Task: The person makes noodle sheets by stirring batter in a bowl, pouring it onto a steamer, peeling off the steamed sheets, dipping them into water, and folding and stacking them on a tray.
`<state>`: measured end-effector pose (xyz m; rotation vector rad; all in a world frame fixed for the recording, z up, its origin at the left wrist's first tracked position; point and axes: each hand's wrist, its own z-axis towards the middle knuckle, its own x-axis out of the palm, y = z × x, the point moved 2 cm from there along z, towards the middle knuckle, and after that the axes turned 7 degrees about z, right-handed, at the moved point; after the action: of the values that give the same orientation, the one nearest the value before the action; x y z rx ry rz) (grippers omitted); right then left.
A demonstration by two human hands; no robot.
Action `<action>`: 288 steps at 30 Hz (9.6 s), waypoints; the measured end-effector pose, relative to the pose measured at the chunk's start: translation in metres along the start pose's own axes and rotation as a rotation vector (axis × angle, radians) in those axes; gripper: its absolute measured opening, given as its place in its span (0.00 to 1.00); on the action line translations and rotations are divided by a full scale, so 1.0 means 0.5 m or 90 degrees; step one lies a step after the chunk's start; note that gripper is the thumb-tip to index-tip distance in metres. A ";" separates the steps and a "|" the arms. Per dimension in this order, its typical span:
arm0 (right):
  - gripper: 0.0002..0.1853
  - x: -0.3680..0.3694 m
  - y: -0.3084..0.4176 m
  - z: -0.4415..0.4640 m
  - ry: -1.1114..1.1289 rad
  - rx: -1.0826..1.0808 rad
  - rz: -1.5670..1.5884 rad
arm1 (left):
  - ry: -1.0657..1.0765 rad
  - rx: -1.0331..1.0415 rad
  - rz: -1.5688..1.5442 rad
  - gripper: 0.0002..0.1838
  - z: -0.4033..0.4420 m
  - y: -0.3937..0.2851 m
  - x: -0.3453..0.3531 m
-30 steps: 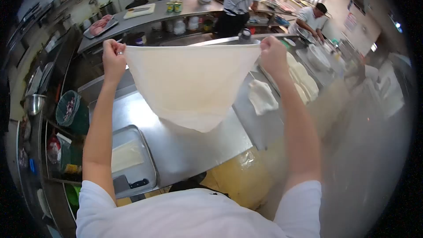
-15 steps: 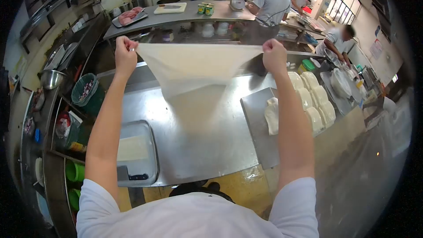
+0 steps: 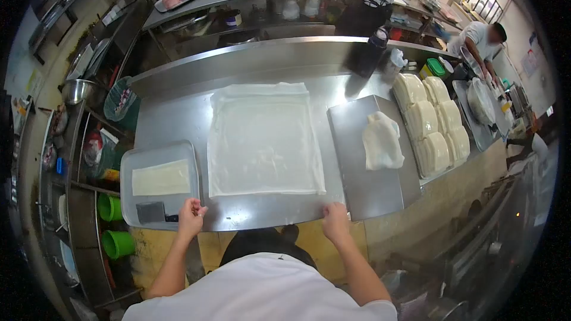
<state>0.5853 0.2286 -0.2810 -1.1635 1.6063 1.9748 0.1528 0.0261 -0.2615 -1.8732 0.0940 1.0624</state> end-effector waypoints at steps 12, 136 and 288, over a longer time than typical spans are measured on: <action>0.22 0.105 0.156 0.518 0.022 -0.074 0.020 | 0.034 0.349 0.124 0.24 0.473 -0.246 0.200; 0.20 0.169 0.553 -0.821 -0.533 0.579 0.008 | 0.915 1.236 0.083 0.17 -0.491 -0.277 0.146; 0.35 0.109 0.599 -1.189 -0.492 0.617 0.052 | 1.021 1.144 0.093 0.17 -0.866 -0.204 0.164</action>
<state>0.5665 -0.4248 -0.1437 0.0420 1.7623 1.1202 0.5234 -0.2171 -0.1727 -0.4782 1.4822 -0.7269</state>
